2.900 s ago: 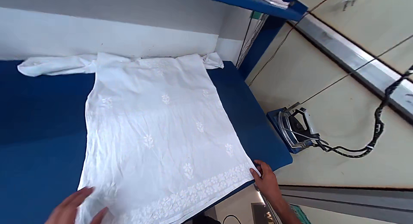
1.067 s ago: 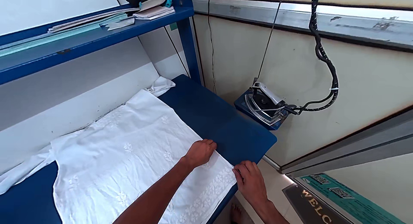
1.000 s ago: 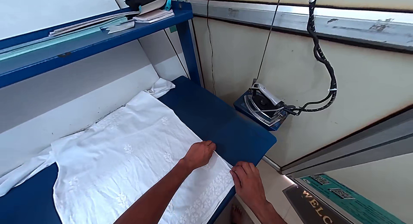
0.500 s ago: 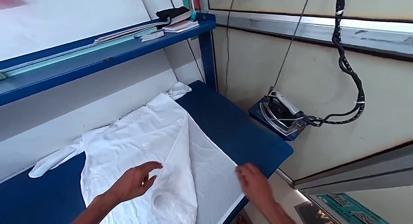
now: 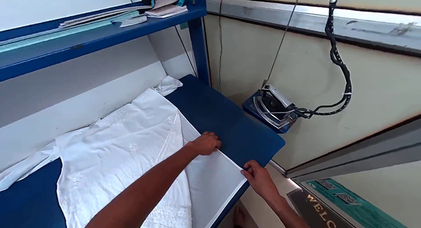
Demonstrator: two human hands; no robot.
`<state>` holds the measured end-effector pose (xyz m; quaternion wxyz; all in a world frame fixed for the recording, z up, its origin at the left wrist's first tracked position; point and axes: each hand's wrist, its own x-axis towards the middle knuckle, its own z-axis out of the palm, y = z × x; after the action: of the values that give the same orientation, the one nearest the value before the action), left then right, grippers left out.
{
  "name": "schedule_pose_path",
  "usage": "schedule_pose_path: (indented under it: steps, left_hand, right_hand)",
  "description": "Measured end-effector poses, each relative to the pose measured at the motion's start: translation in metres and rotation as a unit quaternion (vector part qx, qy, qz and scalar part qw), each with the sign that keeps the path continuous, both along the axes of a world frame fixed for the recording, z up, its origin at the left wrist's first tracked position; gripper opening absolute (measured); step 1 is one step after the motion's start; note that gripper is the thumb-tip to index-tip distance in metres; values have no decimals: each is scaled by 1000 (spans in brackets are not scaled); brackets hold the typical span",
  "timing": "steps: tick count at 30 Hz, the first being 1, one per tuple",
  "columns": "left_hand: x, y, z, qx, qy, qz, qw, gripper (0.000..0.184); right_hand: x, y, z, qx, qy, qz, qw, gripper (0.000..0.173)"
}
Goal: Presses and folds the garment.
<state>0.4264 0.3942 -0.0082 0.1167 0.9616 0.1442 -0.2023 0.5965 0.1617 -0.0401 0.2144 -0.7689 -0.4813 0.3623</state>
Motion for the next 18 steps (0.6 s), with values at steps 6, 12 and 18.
schedule_pose_path:
  steps: [6,12,18]
  left_hand:
    - [12,7,14,-1,7,-4,1000,20]
    - [20,13,23,-70,65,51,994,21]
    - [13,19,18,-194,-4,95,976,18]
  right_hand:
    - [2,-4,0,3,13,-3,1000,27]
    - [0,-2,2,-17,7,-17,1000,27]
    - [1,-3,1,-21,9,-21,1000,28]
